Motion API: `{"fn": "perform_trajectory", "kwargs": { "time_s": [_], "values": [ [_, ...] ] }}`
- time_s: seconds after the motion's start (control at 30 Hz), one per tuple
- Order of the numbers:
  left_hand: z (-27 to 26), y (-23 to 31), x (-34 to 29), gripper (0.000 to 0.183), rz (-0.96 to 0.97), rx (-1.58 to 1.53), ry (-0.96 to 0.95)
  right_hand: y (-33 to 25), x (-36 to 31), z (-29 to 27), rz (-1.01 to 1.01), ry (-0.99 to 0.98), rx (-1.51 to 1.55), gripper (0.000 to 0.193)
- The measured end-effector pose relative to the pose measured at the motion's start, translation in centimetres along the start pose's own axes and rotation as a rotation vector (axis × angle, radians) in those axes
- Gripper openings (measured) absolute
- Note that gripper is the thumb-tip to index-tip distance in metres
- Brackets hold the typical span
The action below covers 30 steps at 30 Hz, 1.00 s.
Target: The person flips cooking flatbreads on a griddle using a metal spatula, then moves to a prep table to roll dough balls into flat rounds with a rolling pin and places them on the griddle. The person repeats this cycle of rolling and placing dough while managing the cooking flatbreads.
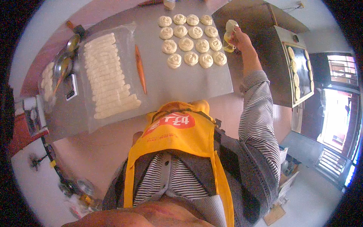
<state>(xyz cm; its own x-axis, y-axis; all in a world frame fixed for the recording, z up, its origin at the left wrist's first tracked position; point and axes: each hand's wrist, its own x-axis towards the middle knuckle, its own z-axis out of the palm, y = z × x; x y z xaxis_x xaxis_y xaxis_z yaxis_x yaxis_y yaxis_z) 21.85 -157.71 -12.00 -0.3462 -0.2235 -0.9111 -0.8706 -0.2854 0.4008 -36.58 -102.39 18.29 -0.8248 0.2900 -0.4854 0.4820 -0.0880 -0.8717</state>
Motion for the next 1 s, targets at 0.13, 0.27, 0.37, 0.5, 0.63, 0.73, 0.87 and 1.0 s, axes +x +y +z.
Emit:
{"fn": "perform_trajectory", "kwargs": {
  "time_s": [0.13, 0.27, 0.37, 0.5, 0.63, 0.73, 0.87, 1.0],
  "values": [
    [-0.7, -0.4, 1.6, 0.015, 0.053, 0.015, -0.037, 1.8, -2.8, -2.5, 0.048, -0.033, 0.027, 0.034],
    [-0.5, 0.6, 2.8, 0.014, 0.045, 0.053, -0.054, 5.9, -5.8, -8.1, 0.088, -0.078, -0.086, 0.036],
    [-0.7, 0.9, 3.1, 0.014, 0.026, 0.085, -0.051, 8.9, -9.4, -10.6, 0.182, -0.051, -0.112, 0.036],
    [-0.9, 1.2, 3.8, 0.013, 0.014, 0.123, -0.058, 11.3, -14.6, -12.4, 0.276, 0.015, -0.054, 0.032],
    [-1.1, 1.8, 4.8, 0.013, 0.007, 0.164, -0.076, 11.8, -18.4, -12.7, 0.242, 0.058, -0.215, 0.036],
    [-1.2, 2.6, 5.4, 0.013, 0.007, 0.193, -0.091, 11.6, -18.0, -12.3, 0.210, 0.037, -0.145, 0.034],
    [-0.5, 4.8, 5.3, 0.015, 0.009, 0.205, -0.119, 10.5, -16.0, -11.3, 0.119, -0.016, -0.064, 0.035],
    [-0.8, 4.9, 5.2, 0.015, 0.000, 0.097, -0.186, 9.0, -14.0, -8.4, 0.055, 0.002, -0.085, 0.038]
  ]
}}
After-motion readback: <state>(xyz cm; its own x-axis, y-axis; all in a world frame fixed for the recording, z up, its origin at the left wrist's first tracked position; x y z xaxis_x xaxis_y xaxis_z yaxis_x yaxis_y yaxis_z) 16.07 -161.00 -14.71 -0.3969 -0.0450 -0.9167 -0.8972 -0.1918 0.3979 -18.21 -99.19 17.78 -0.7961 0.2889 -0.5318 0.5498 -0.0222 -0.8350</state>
